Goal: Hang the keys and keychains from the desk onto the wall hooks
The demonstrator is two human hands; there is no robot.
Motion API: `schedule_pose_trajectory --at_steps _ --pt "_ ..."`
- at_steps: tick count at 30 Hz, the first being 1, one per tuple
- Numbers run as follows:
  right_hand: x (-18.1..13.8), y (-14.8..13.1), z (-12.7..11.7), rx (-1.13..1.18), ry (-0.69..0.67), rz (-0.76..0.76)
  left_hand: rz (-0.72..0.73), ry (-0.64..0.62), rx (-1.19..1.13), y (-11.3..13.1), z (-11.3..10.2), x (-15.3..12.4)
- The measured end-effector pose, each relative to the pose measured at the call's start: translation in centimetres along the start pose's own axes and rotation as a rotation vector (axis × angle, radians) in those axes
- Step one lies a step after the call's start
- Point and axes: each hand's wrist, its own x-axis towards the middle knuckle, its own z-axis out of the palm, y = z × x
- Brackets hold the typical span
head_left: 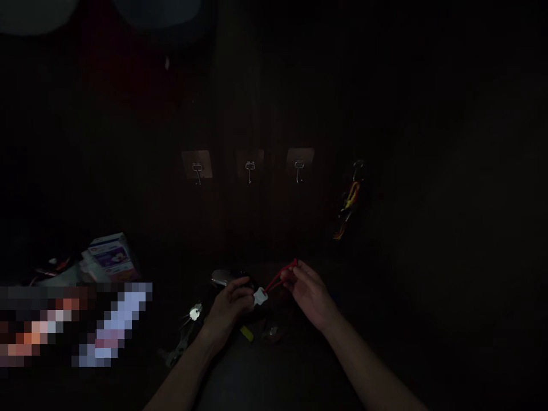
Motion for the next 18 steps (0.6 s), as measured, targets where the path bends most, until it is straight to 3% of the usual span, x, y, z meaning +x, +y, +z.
schedule_pose_trajectory --at_steps 8,18 --pt "-0.2 -1.5 0.8 -0.154 0.003 -0.126 0.03 0.006 0.142 -0.5 0.2 0.2" --pt "0.1 -6.7 -0.4 -0.392 0.21 -0.443 0.015 0.103 0.162 -0.6 -0.1 0.5"
